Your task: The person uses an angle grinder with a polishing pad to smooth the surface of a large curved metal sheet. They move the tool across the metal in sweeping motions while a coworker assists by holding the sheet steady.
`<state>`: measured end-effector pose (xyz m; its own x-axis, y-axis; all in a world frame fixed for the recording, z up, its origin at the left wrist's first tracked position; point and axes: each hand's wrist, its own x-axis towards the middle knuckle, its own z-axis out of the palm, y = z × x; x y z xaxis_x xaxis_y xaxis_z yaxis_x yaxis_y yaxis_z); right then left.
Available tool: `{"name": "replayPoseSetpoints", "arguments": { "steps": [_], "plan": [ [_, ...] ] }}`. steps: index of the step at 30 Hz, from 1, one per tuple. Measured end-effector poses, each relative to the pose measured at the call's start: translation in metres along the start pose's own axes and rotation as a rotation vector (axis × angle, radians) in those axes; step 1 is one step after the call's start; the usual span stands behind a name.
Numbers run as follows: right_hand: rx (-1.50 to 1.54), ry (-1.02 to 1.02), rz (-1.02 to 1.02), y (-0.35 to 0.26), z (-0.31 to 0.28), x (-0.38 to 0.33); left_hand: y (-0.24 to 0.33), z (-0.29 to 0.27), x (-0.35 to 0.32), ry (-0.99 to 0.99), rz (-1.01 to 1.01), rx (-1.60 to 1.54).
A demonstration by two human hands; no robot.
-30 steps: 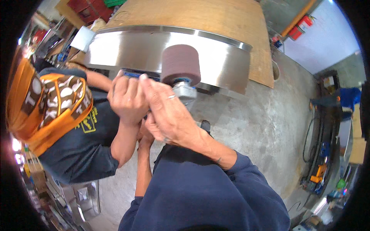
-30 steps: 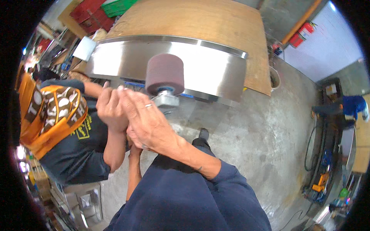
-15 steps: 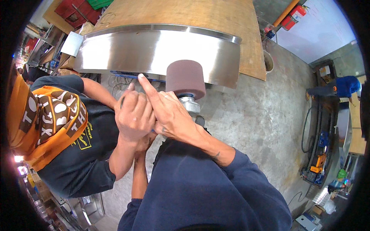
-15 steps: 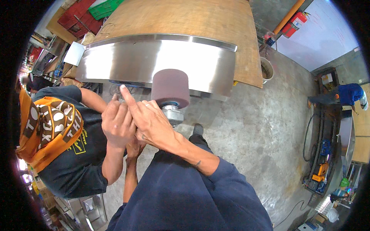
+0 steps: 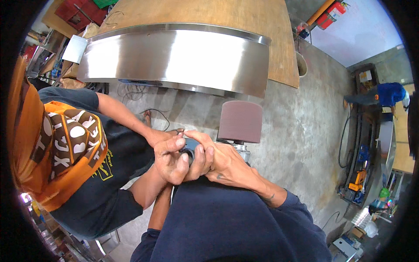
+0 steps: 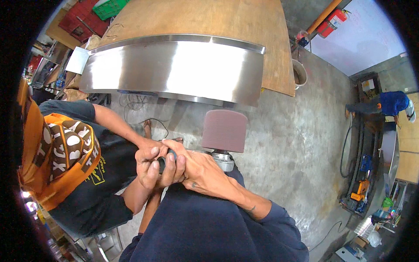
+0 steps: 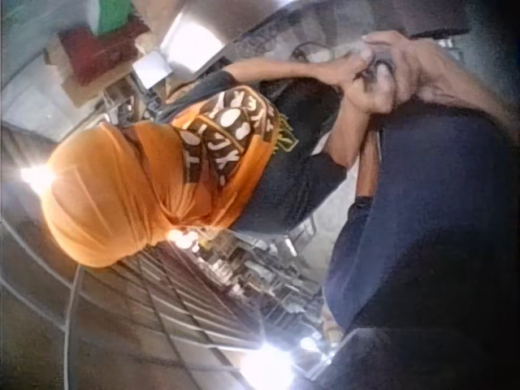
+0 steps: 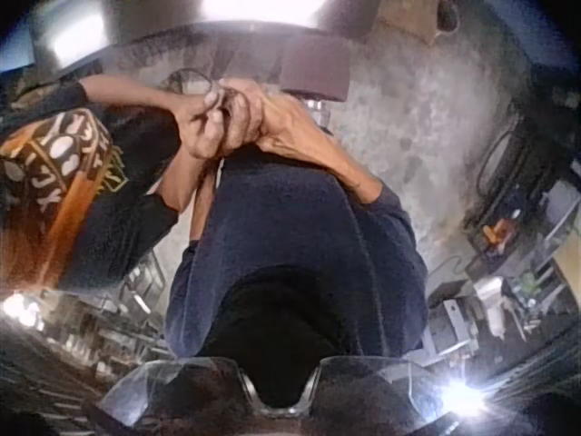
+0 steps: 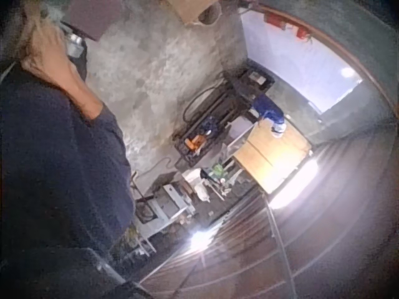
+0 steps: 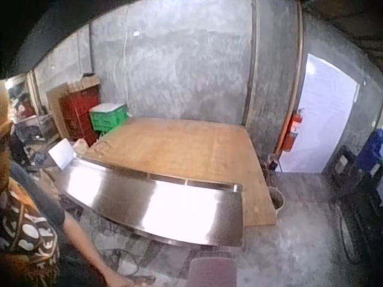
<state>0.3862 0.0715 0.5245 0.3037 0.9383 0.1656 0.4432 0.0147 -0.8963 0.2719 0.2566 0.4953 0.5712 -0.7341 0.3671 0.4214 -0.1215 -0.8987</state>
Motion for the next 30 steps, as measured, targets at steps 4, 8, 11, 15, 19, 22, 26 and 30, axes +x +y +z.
{"name": "replayPoseSetpoints", "arguments": {
  "steps": [4, 8, 11, 15, 19, 22, 26, 30],
  "plan": [
    [0.066, 0.010, -0.007, -0.005, 0.018, 0.005, -0.003, -0.024, -0.044, -0.046, 0.030, -0.139],
    [0.040, -0.022, 0.117, -0.036, 0.033, 0.015, -0.084, -0.012, -0.074, 0.019, 0.226, -0.424],
    [0.044, 0.043, 0.107, -0.045, 0.029, 0.013, -0.062, -0.027, -0.088, -0.348, -0.183, -1.028],
    [-0.005, 0.111, 0.218, -0.071, 0.022, 0.014, 0.075, -0.100, -0.124, -0.875, -0.854, -1.701],
    [0.016, 0.283, 0.300, -0.065, 0.020, -0.006, 0.043, -0.082, -0.077, -0.930, -0.789, -1.837],
    [0.063, 0.351, 0.297, -0.039, 0.029, -0.035, 0.065, -0.087, -0.077, -0.890, -0.655, -1.893],
    [0.102, 0.447, 0.387, -0.018, 0.021, -0.048, 0.089, -0.082, -0.059, -0.906, -0.662, -2.018],
    [0.154, 0.533, 0.474, 0.000, 0.009, -0.049, 0.092, -0.059, -0.039, -0.983, -0.573, -2.129]
  ]
}}
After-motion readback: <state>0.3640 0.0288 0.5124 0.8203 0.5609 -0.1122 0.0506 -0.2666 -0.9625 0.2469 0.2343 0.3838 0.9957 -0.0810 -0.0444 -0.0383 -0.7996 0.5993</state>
